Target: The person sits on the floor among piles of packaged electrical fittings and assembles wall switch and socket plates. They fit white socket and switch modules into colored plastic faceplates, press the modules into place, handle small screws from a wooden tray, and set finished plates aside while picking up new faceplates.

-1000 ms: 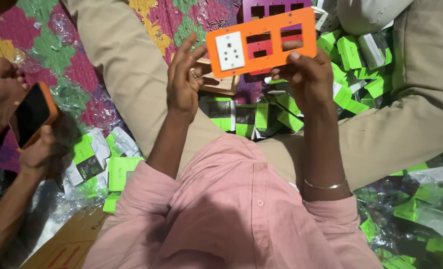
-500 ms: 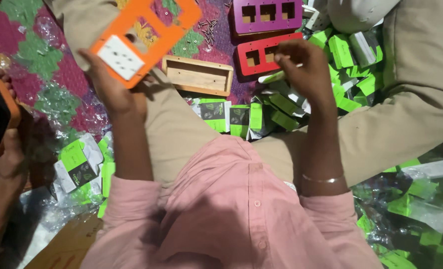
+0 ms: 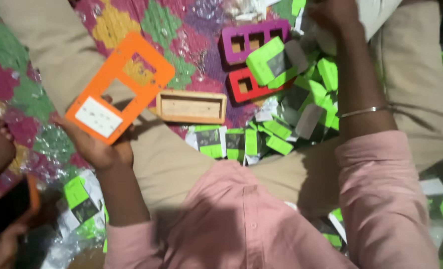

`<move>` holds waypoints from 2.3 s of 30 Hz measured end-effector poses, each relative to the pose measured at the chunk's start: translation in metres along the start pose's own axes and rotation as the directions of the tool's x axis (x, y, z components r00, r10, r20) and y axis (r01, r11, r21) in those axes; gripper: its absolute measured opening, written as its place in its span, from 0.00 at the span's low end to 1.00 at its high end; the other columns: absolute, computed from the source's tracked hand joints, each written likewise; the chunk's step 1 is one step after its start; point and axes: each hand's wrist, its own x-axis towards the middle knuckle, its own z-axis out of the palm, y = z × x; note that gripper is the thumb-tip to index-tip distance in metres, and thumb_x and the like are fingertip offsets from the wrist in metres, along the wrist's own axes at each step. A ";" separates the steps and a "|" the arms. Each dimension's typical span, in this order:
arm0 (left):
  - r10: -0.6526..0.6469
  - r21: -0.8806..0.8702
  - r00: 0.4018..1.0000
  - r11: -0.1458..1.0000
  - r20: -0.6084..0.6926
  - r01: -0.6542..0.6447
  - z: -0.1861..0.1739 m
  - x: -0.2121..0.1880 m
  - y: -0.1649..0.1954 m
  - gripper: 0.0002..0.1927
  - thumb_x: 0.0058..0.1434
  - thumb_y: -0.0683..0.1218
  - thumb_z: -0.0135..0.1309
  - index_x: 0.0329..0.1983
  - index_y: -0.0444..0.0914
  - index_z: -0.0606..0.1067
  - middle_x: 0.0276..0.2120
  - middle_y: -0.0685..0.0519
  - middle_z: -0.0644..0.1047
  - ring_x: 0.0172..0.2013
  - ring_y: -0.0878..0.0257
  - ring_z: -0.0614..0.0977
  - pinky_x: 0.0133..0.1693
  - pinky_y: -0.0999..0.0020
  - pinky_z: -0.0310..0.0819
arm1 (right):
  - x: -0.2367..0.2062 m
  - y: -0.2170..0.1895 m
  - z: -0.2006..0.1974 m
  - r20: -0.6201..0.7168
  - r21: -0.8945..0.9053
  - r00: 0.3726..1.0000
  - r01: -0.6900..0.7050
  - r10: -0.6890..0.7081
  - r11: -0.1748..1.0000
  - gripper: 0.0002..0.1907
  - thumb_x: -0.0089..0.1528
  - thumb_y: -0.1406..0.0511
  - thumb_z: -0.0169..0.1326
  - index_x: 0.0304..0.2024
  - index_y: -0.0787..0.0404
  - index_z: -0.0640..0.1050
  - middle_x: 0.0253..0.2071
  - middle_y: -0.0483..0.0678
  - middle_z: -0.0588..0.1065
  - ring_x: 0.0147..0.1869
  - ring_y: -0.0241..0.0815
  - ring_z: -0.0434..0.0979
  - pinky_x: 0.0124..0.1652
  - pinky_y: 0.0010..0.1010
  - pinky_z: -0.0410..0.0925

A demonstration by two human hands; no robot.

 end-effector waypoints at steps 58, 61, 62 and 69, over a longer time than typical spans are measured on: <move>-0.333 -0.034 0.912 0.936 0.239 0.351 0.099 -0.085 -0.074 0.26 0.71 0.59 0.51 0.59 0.34 0.70 0.49 0.50 0.78 0.49 0.64 0.82 0.51 0.66 0.78 | -0.261 -0.250 -0.055 -0.346 0.869 0.937 0.340 -0.050 0.360 0.16 0.57 0.73 0.71 0.36 0.63 0.74 0.43 0.49 0.74 0.44 0.38 0.79 0.44 0.30 0.77; -0.391 0.124 0.885 0.920 0.252 0.371 0.092 -0.083 -0.078 0.22 0.69 0.57 0.54 0.55 0.36 0.73 0.46 0.55 0.79 0.46 0.70 0.81 0.49 0.70 0.76 | -0.262 -0.243 -0.064 -0.281 0.729 0.940 0.339 -0.192 0.594 0.16 0.56 0.72 0.73 0.35 0.63 0.75 0.42 0.48 0.77 0.46 0.41 0.80 0.46 0.32 0.74; -0.393 0.172 0.863 0.919 0.316 0.355 0.089 -0.080 -0.076 0.22 0.70 0.58 0.54 0.52 0.35 0.75 0.43 0.55 0.79 0.43 0.70 0.80 0.47 0.70 0.76 | -0.260 -0.240 -0.066 -0.257 0.601 0.928 0.372 -0.270 0.707 0.16 0.55 0.72 0.74 0.35 0.63 0.76 0.42 0.48 0.77 0.46 0.42 0.80 0.46 0.32 0.72; -0.586 0.404 0.642 0.809 0.494 0.427 0.083 -0.072 -0.057 0.21 0.71 0.58 0.52 0.46 0.35 0.77 0.34 0.57 0.80 0.33 0.72 0.80 0.35 0.74 0.76 | -0.255 -0.237 -0.070 -0.026 0.461 0.844 0.485 -0.536 0.743 0.14 0.51 0.70 0.69 0.38 0.56 0.82 0.48 0.43 0.80 0.55 0.46 0.76 0.54 0.38 0.70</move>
